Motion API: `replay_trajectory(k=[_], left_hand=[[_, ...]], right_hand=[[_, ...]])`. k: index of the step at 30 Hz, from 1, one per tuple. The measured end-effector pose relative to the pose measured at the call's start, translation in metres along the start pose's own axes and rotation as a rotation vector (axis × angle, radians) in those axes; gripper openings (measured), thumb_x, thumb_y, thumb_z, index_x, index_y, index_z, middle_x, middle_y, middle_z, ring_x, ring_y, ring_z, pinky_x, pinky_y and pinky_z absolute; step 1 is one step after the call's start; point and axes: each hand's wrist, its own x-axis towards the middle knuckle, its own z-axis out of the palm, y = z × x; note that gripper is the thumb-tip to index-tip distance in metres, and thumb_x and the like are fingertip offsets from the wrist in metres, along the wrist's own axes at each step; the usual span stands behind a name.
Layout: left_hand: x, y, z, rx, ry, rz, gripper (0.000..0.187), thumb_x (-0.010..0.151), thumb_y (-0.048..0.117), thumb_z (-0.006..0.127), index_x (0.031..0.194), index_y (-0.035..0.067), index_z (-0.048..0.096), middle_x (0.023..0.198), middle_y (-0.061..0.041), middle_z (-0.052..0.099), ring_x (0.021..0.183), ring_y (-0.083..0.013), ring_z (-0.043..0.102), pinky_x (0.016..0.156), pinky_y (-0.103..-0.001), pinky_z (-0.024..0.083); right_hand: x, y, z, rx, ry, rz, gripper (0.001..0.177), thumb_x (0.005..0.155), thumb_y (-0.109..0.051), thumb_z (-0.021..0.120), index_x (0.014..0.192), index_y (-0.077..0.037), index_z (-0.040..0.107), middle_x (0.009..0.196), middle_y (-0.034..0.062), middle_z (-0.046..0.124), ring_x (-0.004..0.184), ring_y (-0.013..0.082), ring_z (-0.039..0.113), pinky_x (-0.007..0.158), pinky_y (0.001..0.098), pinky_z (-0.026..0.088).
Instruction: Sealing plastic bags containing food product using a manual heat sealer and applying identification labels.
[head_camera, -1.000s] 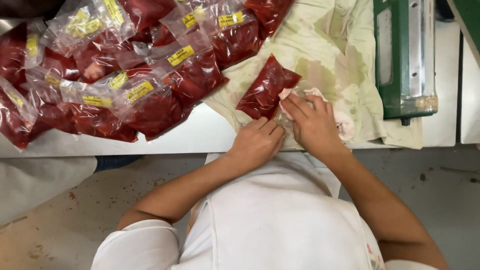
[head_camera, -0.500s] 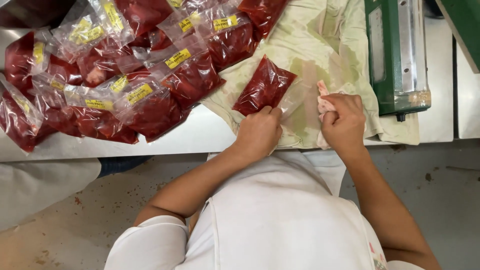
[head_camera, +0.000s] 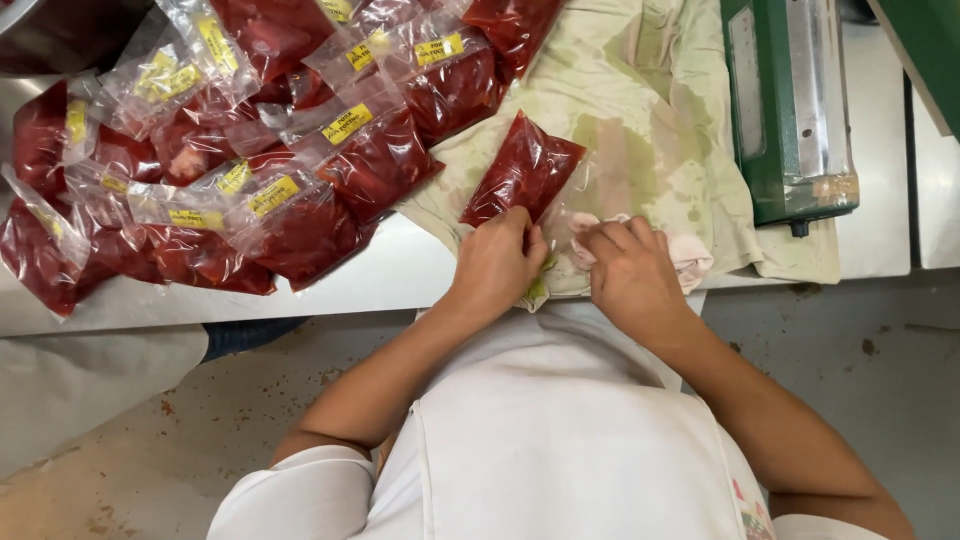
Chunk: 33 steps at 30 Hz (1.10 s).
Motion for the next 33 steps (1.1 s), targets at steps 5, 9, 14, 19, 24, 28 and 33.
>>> replay_trajectory(k=[5,9,14,19,24,28,33], left_hand=[[-0.004,0.0,0.001,-0.015,-0.042,-0.031,0.019,0.094,0.023,0.056,0.093,0.005,0.063,0.077,-0.016,0.068,0.077,-0.0422,0.073,0.071,-0.056,0.06],[0.001,-0.002,0.0,-0.005,-0.059,0.008,0.018,0.094,0.02,0.055,0.09,0.005,0.063,0.077,-0.015,0.067,0.078,-0.0422,0.073,0.071,-0.056,0.059],[0.004,-0.007,0.003,-0.014,-0.059,-0.006,0.019,0.093,0.024,0.056,0.092,0.006,0.064,0.075,-0.015,0.067,0.076,-0.042,0.073,0.068,-0.054,0.059],[-0.003,0.002,-0.005,-0.053,-0.034,0.061,0.02,0.096,0.025,0.057,0.095,0.008,0.066,0.076,-0.011,0.068,0.076,-0.0356,0.074,0.067,-0.048,0.06],[-0.03,-0.016,-0.003,0.079,0.081,0.28,0.018,0.095,0.02,0.065,0.105,0.005,0.066,0.092,-0.014,0.064,0.089,-0.0351,0.069,0.076,-0.045,0.058],[-0.044,-0.036,0.017,0.282,0.25,0.552,0.015,0.096,0.009,0.064,0.108,0.003,0.072,0.109,-0.015,0.065,0.103,-0.0326,0.063,0.085,-0.038,0.052],[-0.045,-0.04,0.019,0.278,0.284,0.591,0.019,0.097,0.01,0.064,0.112,0.002,0.073,0.113,-0.017,0.066,0.105,-0.0333,0.063,0.082,-0.039,0.051]], right_hand=[[0.014,-0.018,-0.002,0.095,-0.174,-0.096,0.041,0.084,-0.012,0.054,0.119,-0.02,0.073,0.124,0.0005,0.07,0.107,0.0271,0.056,0.08,0.0395,0.045],[0.044,-0.009,-0.013,-0.135,-0.164,0.031,0.049,0.087,-0.018,0.056,0.135,-0.014,0.067,0.134,0.0065,0.066,0.111,0.0336,0.054,0.081,0.0464,0.045],[0.041,0.005,0.004,-0.187,-0.145,0.054,0.051,0.086,-0.019,0.057,0.136,-0.013,0.066,0.134,0.0058,0.065,0.114,0.0353,0.051,0.083,0.0476,0.042],[0.015,0.007,0.002,0.172,-0.211,-0.182,0.035,0.092,-0.019,0.048,0.115,-0.025,0.074,0.124,-0.0053,0.072,0.11,0.0281,0.056,0.085,0.0422,0.042],[0.022,0.017,-0.001,0.05,-0.235,-0.128,0.059,0.083,-0.014,0.051,0.141,-0.024,0.059,0.124,-0.0007,0.069,0.122,0.0293,0.051,0.092,0.0425,0.039],[0.025,0.023,-0.012,0.396,-0.395,-0.186,0.059,0.079,-0.006,0.05,0.137,-0.017,0.055,0.119,0.0007,0.076,0.117,0.0304,0.053,0.094,0.0428,0.034],[0.034,0.011,-0.032,0.441,-0.452,-0.215,0.062,0.076,-0.002,0.049,0.137,-0.013,0.051,0.122,0.0033,0.076,0.124,0.0346,0.05,0.098,0.046,0.033]])
